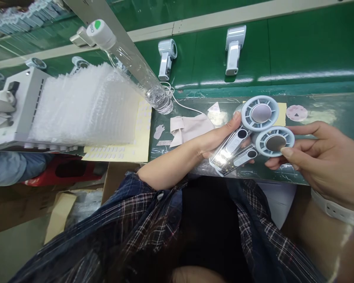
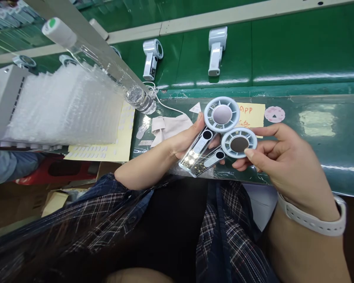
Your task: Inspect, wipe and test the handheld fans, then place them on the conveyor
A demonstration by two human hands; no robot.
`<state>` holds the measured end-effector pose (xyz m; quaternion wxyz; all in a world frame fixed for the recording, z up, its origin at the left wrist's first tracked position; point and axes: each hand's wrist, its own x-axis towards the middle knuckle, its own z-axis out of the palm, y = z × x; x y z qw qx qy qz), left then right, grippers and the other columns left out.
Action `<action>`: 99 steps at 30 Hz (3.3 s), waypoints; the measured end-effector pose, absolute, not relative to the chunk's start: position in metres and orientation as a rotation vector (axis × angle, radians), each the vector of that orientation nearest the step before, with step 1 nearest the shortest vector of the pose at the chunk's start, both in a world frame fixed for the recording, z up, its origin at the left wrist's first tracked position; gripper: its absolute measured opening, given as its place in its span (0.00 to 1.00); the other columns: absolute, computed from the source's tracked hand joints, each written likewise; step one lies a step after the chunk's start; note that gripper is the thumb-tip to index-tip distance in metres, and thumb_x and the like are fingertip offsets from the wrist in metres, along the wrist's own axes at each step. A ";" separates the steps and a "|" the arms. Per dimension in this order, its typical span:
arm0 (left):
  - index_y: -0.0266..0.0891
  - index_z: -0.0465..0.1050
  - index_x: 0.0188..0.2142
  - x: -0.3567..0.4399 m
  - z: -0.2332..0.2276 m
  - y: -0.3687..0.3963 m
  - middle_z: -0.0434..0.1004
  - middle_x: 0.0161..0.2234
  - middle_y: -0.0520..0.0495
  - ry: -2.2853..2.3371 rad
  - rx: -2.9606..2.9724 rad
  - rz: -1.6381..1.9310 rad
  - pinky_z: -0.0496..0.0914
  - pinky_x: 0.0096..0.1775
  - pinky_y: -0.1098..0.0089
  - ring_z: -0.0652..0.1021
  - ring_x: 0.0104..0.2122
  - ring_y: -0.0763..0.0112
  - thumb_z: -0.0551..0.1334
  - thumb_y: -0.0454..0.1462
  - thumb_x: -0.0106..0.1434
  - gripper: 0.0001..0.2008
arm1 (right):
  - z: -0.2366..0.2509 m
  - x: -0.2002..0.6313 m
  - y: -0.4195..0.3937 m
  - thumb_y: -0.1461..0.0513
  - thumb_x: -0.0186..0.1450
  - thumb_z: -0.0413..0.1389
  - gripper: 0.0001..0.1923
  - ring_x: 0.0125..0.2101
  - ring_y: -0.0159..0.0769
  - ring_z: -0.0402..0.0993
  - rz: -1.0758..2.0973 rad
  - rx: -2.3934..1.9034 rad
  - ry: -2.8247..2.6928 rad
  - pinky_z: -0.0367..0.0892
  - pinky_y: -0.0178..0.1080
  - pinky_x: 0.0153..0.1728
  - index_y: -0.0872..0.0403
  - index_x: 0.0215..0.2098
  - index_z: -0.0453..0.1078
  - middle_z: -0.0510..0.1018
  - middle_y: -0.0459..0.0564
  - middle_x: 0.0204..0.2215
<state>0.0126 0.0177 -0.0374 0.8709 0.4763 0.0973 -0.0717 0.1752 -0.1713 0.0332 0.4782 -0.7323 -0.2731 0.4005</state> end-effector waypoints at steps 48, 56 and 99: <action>0.48 0.55 0.57 -0.002 -0.019 0.013 0.81 0.38 0.50 0.179 1.073 0.301 0.77 0.35 0.62 0.85 0.31 0.60 0.65 0.65 0.68 0.35 | 0.001 0.114 -0.158 0.44 0.75 0.61 0.18 0.58 0.61 0.86 0.828 -1.292 -0.345 0.88 0.60 0.50 0.44 0.50 0.86 0.89 0.56 0.54; 0.49 0.59 0.58 -0.012 -0.001 0.015 0.82 0.42 0.48 0.162 1.062 0.312 0.77 0.43 0.62 0.86 0.38 0.61 0.72 0.62 0.67 0.35 | 0.020 0.112 -0.158 0.50 0.73 0.63 0.15 0.55 0.62 0.87 0.794 -1.237 -0.286 0.89 0.61 0.44 0.43 0.52 0.87 0.87 0.57 0.58; 0.40 0.73 0.47 0.002 -0.016 0.022 0.82 0.43 0.46 0.218 1.068 0.210 0.73 0.36 0.73 0.81 0.40 0.71 0.84 0.62 0.50 0.40 | -0.007 0.126 -0.138 0.59 0.69 0.62 0.10 0.29 0.45 0.86 0.610 -1.164 -0.127 0.82 0.44 0.26 0.55 0.44 0.82 0.87 0.56 0.33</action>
